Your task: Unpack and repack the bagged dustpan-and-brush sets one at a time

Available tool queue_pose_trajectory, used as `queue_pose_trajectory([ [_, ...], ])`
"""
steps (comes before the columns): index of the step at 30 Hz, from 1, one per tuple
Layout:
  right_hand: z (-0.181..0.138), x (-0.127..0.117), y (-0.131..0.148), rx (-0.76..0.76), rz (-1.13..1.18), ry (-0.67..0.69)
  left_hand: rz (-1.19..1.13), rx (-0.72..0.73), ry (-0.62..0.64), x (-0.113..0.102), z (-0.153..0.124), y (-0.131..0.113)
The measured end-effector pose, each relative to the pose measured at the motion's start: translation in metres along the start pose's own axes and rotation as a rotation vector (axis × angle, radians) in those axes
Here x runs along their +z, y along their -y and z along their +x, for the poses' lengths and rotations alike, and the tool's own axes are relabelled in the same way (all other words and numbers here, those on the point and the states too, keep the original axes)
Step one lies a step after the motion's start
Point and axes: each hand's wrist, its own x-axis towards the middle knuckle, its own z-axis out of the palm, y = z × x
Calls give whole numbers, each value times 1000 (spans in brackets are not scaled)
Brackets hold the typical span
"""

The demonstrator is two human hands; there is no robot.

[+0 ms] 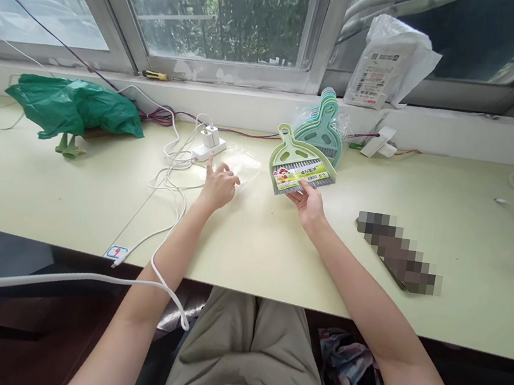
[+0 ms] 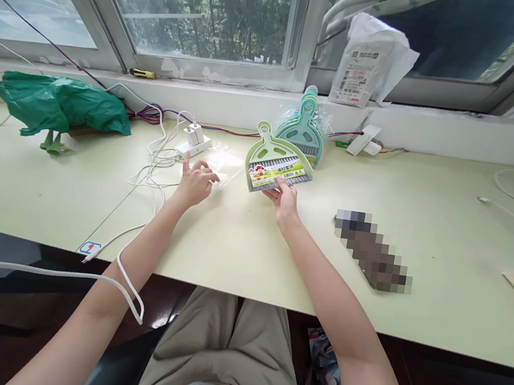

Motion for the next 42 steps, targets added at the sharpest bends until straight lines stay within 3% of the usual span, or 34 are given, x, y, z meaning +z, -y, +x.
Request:
queue_pose_trajectory([
  [4,1,0,0,71,-79,41,190,-3,35,10,-2,-3],
  [10,7,-6,5,189,-264,187,183,25,169,18,-2,1],
  [19,18,-23,30,330,-546,374,245,-136,131,19,2,11],
  [28,20,-21,19,237,-497,233,294,-110,22,18,4,6],
  [35,3,-5,5,223,-496,332,241,-22,-70,17,3,-5],
  [42,-2,1,-8,219,-455,277,139,153,-45,11,1,-16],
])
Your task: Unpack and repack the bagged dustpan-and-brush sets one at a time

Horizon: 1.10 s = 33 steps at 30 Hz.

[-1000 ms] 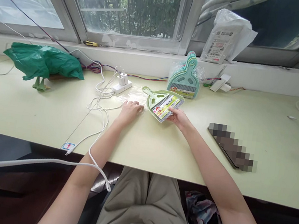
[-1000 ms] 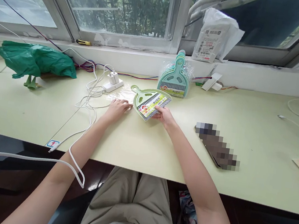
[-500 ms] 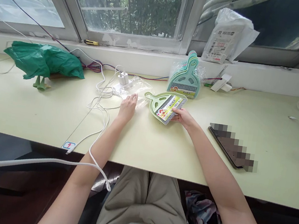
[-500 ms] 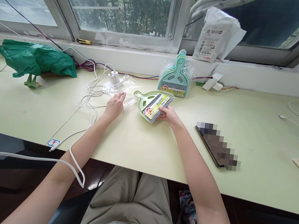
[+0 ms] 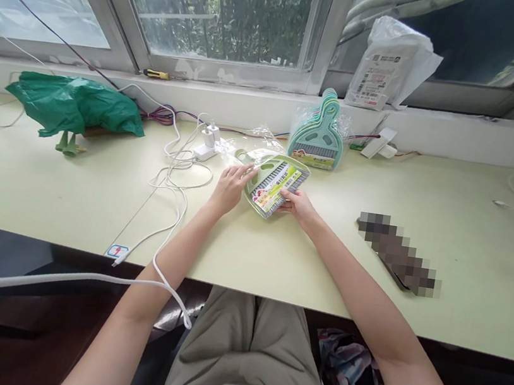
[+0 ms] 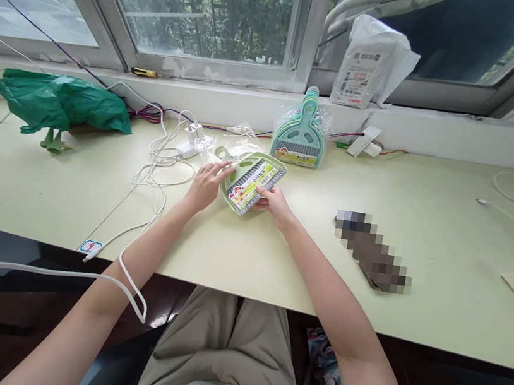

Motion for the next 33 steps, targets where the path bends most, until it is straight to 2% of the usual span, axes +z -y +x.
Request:
queue_pose_trajectory([
  [3,2,-1,-3,-47,62,-36,-92,5,-5,-8,-1,-9],
  [6,2,-2,-4,-91,107,-59,-209,-92,-130,-14,-1,-19],
  [9,1,-2,-3,-129,123,-63,-337,-409,-387,-14,2,-18],
  [11,0,-1,-3,-146,125,-41,-502,-642,-493,-11,6,-10],
  [12,0,-1,-3,-153,126,-24,-651,-709,-475,-9,8,-5],
  [14,-2,1,-3,-167,134,21,-1086,-735,-340,-6,13,4],
  [16,-3,2,-3,-176,145,64,-1453,-673,-220,-4,15,8],
  [18,-4,4,-4,-174,140,99,-1657,-589,-145,-2,14,5],
  [21,-4,6,-5,-167,125,114,-1767,-525,-62,2,10,-6],
  [25,-5,10,-5,-186,147,81,-1818,-544,12,5,7,-20],
  [33,-9,17,-4,-206,164,62,-1850,-539,147,2,4,-23],
])
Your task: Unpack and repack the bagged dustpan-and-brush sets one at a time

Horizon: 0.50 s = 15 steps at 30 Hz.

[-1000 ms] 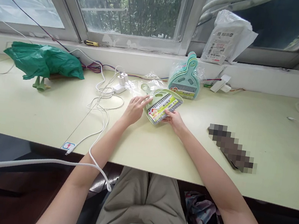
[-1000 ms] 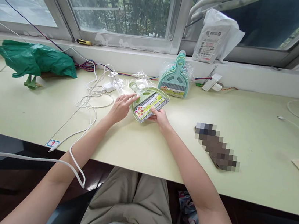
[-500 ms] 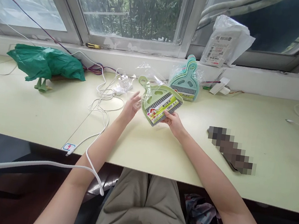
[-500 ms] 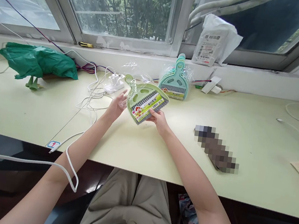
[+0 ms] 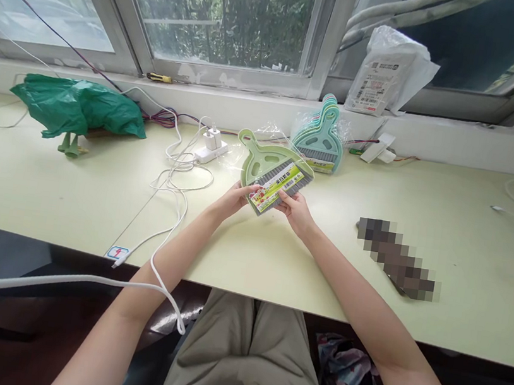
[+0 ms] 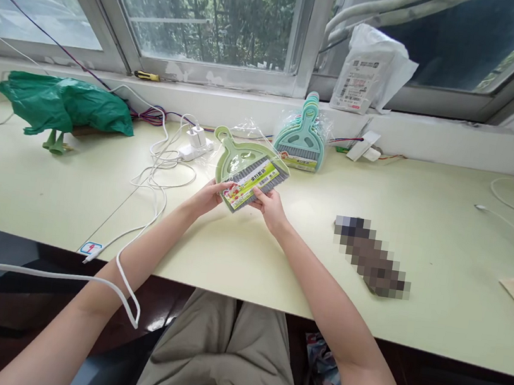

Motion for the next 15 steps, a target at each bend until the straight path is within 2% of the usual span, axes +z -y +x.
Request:
queue_pose_trajectory([
  [11,-7,9,8,1,68,-97,82,-202,180,14,-8,10],
  [13,-7,10,10,0,76,-107,65,-162,193,14,-6,12],
  [15,-6,9,10,-6,90,-120,36,-35,151,12,-1,11],
])
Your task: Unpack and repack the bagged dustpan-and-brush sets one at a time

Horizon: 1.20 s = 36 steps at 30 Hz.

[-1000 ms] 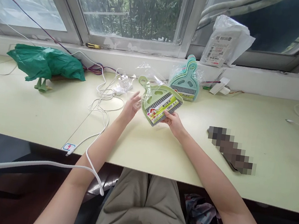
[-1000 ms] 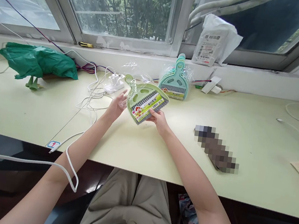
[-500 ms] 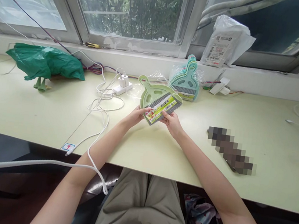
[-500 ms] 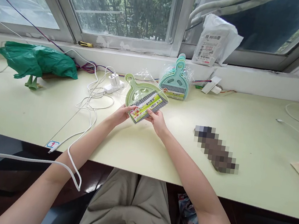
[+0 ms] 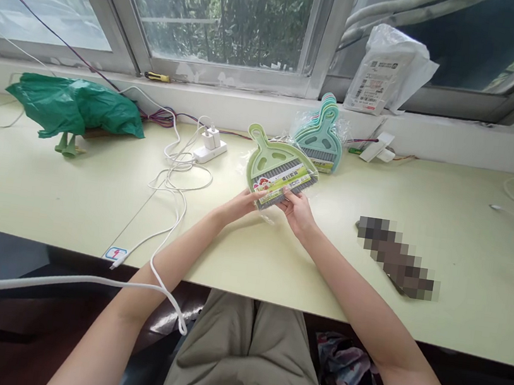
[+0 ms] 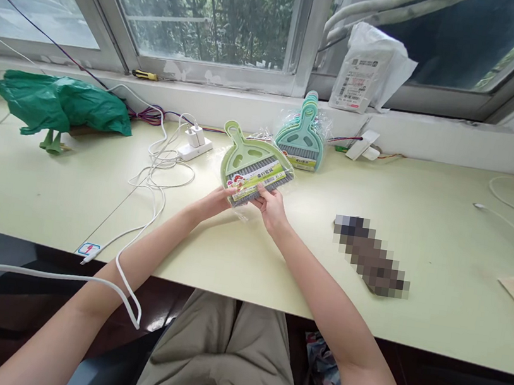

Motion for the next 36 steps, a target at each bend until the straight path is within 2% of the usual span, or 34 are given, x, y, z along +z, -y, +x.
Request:
queue_pose_trajectory([
  [3,2,-1,-2,0,5,-11,-7,143,-122,-4,4,-6],
  [8,6,-5,-6,-2,-5,-1,81,73,-146,-5,0,-13],
  [15,8,-6,-7,31,32,1,96,74,-212,-1,-3,-12],
  [24,7,-6,-7,-8,76,40,118,94,-170,7,-7,-13],
  [36,10,-9,-9,-22,130,58,173,79,-163,-1,-4,-10],
])
